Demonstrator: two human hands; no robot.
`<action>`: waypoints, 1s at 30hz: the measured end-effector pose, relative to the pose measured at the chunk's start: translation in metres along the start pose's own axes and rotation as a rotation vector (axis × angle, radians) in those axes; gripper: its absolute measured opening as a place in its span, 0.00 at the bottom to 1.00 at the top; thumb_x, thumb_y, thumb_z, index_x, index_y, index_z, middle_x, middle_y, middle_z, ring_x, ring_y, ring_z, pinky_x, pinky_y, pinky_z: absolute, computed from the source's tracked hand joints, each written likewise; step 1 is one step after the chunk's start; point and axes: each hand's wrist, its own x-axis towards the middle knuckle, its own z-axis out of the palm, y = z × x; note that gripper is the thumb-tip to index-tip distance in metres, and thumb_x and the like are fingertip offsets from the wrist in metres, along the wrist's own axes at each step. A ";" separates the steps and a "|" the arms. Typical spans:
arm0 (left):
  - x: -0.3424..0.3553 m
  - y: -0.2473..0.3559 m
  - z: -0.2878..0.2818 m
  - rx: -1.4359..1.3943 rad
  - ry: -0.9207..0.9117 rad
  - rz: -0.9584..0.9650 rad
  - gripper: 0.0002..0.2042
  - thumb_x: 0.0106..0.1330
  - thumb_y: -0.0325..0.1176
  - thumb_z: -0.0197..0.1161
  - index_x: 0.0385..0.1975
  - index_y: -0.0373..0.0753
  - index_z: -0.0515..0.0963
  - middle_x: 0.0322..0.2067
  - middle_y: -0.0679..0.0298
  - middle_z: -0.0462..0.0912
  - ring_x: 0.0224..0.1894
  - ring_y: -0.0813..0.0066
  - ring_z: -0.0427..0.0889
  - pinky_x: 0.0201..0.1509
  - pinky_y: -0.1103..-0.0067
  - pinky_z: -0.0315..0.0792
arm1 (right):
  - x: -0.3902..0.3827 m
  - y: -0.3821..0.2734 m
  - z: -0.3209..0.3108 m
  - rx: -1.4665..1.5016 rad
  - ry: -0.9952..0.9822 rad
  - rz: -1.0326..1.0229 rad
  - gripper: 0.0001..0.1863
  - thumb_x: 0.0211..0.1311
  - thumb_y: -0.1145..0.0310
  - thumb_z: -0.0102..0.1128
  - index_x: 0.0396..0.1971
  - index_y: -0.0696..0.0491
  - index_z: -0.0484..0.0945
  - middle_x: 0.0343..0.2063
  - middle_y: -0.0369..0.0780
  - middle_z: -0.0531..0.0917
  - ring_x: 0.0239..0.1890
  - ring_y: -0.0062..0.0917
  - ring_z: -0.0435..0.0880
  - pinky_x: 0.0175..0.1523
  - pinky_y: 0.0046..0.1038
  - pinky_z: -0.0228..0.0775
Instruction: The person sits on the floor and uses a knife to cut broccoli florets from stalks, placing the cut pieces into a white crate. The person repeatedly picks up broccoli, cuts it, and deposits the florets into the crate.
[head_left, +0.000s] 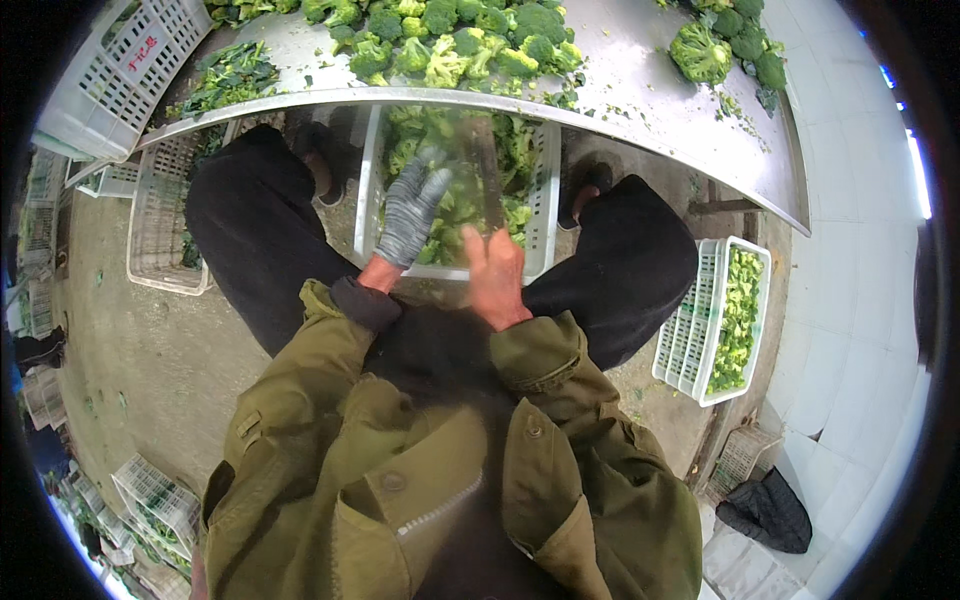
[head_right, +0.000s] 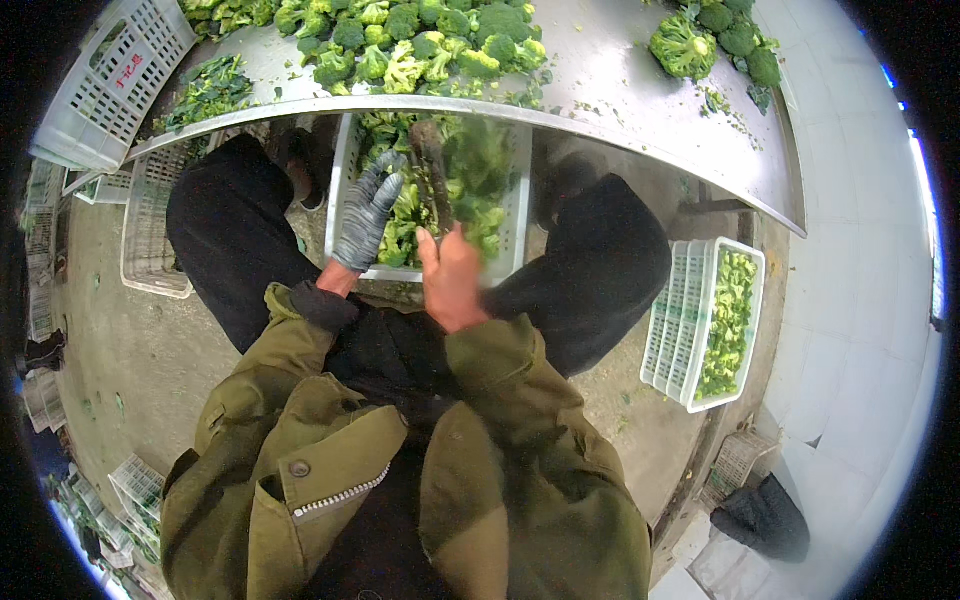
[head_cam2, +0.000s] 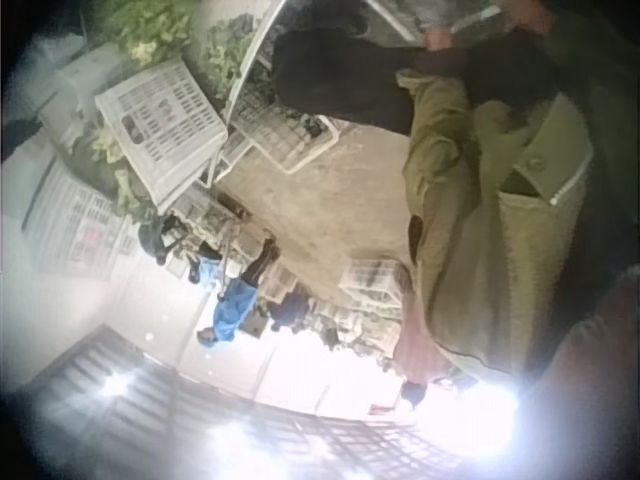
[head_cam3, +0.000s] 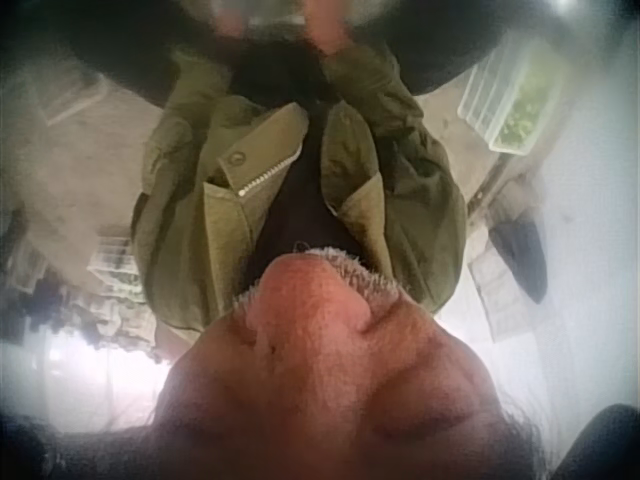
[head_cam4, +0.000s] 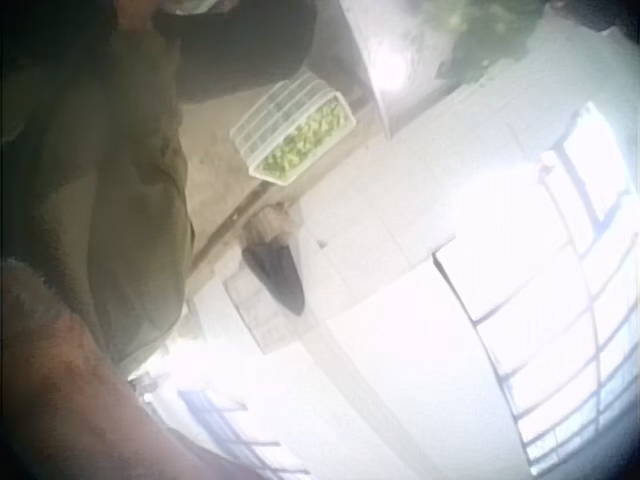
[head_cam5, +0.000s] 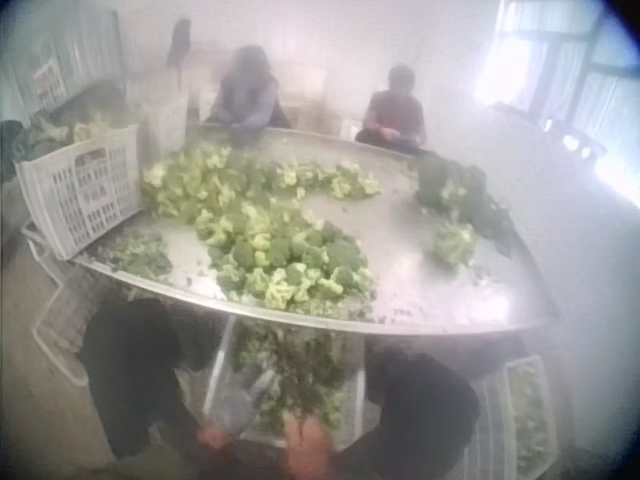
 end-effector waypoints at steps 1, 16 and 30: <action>0.000 0.008 -0.001 0.050 0.026 0.033 0.27 0.71 0.36 0.65 0.66 0.33 0.68 0.60 0.60 0.76 0.60 0.73 0.73 0.65 0.76 0.68 | -0.001 0.002 -0.001 0.027 -0.027 0.059 0.14 0.69 0.67 0.62 0.29 0.62 0.74 0.17 0.45 0.73 0.18 0.32 0.70 0.26 0.38 0.61; 0.181 0.102 -0.081 1.660 0.124 0.016 0.39 0.62 0.65 0.60 0.57 0.32 0.77 0.51 0.45 0.82 0.56 0.51 0.80 0.62 0.65 0.71 | 0.003 0.011 -0.004 0.178 0.005 0.101 0.18 0.69 0.63 0.60 0.23 0.62 0.73 0.15 0.49 0.75 0.17 0.38 0.74 0.25 0.42 0.61; 0.119 0.122 -0.040 0.701 0.262 0.445 0.24 0.60 0.34 0.69 0.57 0.39 0.75 0.45 0.49 0.80 0.48 0.57 0.81 0.54 0.67 0.75 | 0.002 0.011 -0.009 0.312 -0.056 0.328 0.13 0.72 0.67 0.58 0.29 0.59 0.72 0.20 0.33 0.72 0.20 0.18 0.67 0.24 0.28 0.58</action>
